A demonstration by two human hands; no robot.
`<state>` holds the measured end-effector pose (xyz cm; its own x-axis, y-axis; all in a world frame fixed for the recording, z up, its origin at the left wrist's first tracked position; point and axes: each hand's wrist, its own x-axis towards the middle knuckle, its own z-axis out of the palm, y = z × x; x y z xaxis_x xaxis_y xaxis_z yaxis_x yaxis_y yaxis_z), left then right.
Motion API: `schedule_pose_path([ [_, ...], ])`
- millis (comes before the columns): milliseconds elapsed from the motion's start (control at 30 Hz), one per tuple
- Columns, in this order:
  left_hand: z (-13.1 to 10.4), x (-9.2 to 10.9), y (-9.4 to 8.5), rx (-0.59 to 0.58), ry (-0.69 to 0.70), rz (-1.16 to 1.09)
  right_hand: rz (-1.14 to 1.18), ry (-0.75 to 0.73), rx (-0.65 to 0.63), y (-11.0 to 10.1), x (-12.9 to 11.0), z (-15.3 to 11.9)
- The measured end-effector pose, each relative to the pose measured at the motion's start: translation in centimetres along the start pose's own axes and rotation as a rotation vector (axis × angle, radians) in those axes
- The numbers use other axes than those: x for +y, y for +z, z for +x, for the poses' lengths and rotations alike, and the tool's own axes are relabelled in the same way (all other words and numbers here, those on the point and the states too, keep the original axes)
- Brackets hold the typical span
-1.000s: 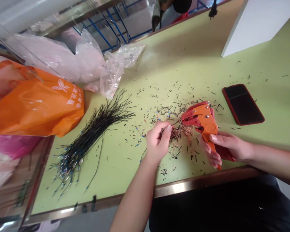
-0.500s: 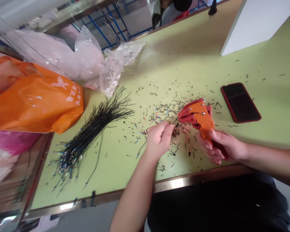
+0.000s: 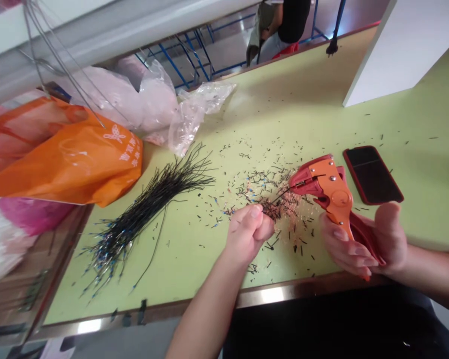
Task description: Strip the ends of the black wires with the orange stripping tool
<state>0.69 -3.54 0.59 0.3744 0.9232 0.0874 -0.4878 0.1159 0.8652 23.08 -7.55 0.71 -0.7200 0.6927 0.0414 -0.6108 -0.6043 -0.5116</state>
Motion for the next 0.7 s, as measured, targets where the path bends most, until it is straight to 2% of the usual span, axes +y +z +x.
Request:
schedule_pose_path([
  [100,0.2,0.5,-0.6,0.000,-0.022,-0.011,-0.044,-0.028,0.044,0.6,-0.7,0.1],
  [167,0.4,1.6,-1.9,0.046,0.011,0.017,-0.143,-0.175,0.168,1.1,-2.4,0.1],
  [200,0.5,2.3,-2.8,0.090,0.064,0.021,-0.188,-0.395,0.313,1.4,-3.6,0.0],
  [233,0.7,2.9,-3.7,0.167,0.128,0.023,-0.187,-0.535,0.442,1.6,-4.7,-0.1],
  [300,1.0,3.8,-5.1,0.301,0.261,0.030,-0.169,-0.712,0.501,1.6,-6.3,-0.2],
  [333,1.2,3.9,-5.5,0.291,0.269,0.039,-0.193,-0.713,0.494,1.4,-6.4,-0.2],
  [367,1.4,3.8,-5.7,0.229,0.209,0.062,-0.221,-0.631,0.450,1.1,-6.1,-0.1],
  [433,1.7,3.0,-5.4,0.130,0.089,0.126,-0.275,-0.367,0.246,0.1,-4.5,0.1],
  [500,1.8,2.2,-4.8,0.099,0.045,0.164,-0.250,-0.170,0.141,-1.0,-2.5,0.5],
  [600,1.6,1.7,-4.3,0.091,0.040,0.186,-0.154,-0.045,0.096,-2.1,-0.8,0.9],
  [700,1.4,2.0,-4.5,0.061,0.036,0.197,-0.086,-0.004,0.087,-2.7,-1.0,1.0],
])
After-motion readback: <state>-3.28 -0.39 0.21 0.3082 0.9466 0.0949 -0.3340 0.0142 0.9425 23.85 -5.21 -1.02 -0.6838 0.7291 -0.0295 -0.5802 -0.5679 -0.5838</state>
